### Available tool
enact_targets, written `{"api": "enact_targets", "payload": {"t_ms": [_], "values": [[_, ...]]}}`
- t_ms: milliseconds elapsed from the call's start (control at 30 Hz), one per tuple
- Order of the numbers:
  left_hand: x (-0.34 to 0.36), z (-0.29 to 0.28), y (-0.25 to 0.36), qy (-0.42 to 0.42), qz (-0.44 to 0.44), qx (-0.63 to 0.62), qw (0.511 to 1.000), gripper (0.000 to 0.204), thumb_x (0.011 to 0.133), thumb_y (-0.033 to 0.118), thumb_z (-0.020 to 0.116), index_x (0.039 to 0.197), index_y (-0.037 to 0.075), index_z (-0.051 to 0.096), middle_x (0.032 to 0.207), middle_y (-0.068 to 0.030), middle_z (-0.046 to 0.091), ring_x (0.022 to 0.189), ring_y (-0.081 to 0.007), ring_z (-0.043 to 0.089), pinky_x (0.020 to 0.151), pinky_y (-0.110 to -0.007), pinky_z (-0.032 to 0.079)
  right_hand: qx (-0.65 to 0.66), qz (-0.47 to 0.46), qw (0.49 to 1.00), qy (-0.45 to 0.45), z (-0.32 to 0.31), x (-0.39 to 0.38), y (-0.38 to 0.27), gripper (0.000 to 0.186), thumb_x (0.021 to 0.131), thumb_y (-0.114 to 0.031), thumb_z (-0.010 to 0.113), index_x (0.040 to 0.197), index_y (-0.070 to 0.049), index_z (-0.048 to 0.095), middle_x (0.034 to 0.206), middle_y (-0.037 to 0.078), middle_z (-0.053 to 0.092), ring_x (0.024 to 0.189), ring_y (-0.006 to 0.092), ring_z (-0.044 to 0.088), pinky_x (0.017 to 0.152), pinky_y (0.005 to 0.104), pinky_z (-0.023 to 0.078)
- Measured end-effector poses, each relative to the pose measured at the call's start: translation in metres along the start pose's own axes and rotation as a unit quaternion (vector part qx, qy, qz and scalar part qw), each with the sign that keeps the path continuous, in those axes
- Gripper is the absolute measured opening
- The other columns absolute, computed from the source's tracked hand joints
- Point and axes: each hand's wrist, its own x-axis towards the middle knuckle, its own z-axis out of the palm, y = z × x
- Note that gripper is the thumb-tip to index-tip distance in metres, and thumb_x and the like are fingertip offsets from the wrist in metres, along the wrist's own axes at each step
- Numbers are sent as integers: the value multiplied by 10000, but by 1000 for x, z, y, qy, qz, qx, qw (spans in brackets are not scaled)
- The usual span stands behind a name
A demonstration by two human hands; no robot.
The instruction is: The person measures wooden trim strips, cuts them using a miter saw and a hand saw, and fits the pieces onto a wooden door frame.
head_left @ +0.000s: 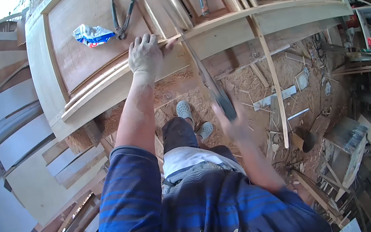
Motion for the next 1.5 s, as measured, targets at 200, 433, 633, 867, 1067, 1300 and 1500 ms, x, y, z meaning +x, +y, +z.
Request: {"api": "enact_targets", "payload": {"t_ms": [200, 433, 633, 867, 1067, 1300, 1500], "values": [[6, -7, 2, 11, 13, -6, 1000, 674, 957, 753, 597, 983, 96, 746, 1014, -93, 733, 1022, -298, 701, 930, -443, 550, -37, 15, 999, -10, -23, -35, -7, 514, 1001, -173, 734, 1449, 50, 621, 1230, 243, 762, 1160, 302, 755, 1001, 405, 563], [13, 7, 5, 3, -4, -1, 1000, 661, 960, 755, 580, 906, 117, 744, 963, -69, 743, 957, -288, 723, 886, -440, 566, -16, -1, 1000, -14, 23, 92, -32, 490, 1012, -209, 711, 1440, 15, 633, 1159, 223, 768, 1064, 304, 759, 949, 394, 566], [12, 0, 1, 67, -13, 1, 998, 551, 945, 663, 678, 826, 126, 708, 862, -61, 737, 861, -285, 738, 800, -424, 592, 16, 7, 1000, -14, -38, -42, 26, 446, 996, -144, 741, 1395, 37, 656, 1072, 111, 752, 939, 152, 693, 864, 321, 561], [13, 9, 5, 64, -16, -17, 998, 583, 945, 698, 653, 816, 133, 709, 892, -63, 719, 879, -280, 719, 813, -430, 566, 44, -68, 996, 48, -37, 13, -19, 562, 990, -104, 754, 1504, 45, 581, 1102, 117, 768, 890, 100, 688, 813, 268, 565], [9, 6, -2, 60, -13, -26, 998, 578, 957, 692, 640, 838, 130, 705, 914, -65, 709, 930, -274, 707, 848, -428, 557, -93, -149, 979, 103, -21, 96, -21, 547, 987, -158, 771, 1489, -12, 612, 1186, 197, 781, 956, 274, 794, 843, 365, 621], [12, -3, 4, 66, -9, -45, 997, 566, 957, 681, 657, 829, 132, 714, 882, -56, 721, 868, -264, 719, 791, -416, 564, -360, -237, 901, 45, -4, 168, -7, 764, 887, -300, 861, 1554, -108, 540, 1210, 231, 756, 1023, 427, 747, 889, 496, 604], [4, -23, -3, 25, 13, -152, 988, 456, 979, 531, 708, 1029, 78, 721, 1017, -111, 742, 1030, -315, 707, 906, -470, 559, -446, -199, 872, 20, 9, 164, -28, 907, 812, -346, 902, 1598, -155, 491, 1272, 188, 692, 1196, 414, 621, 1069, 528, 498]]}}
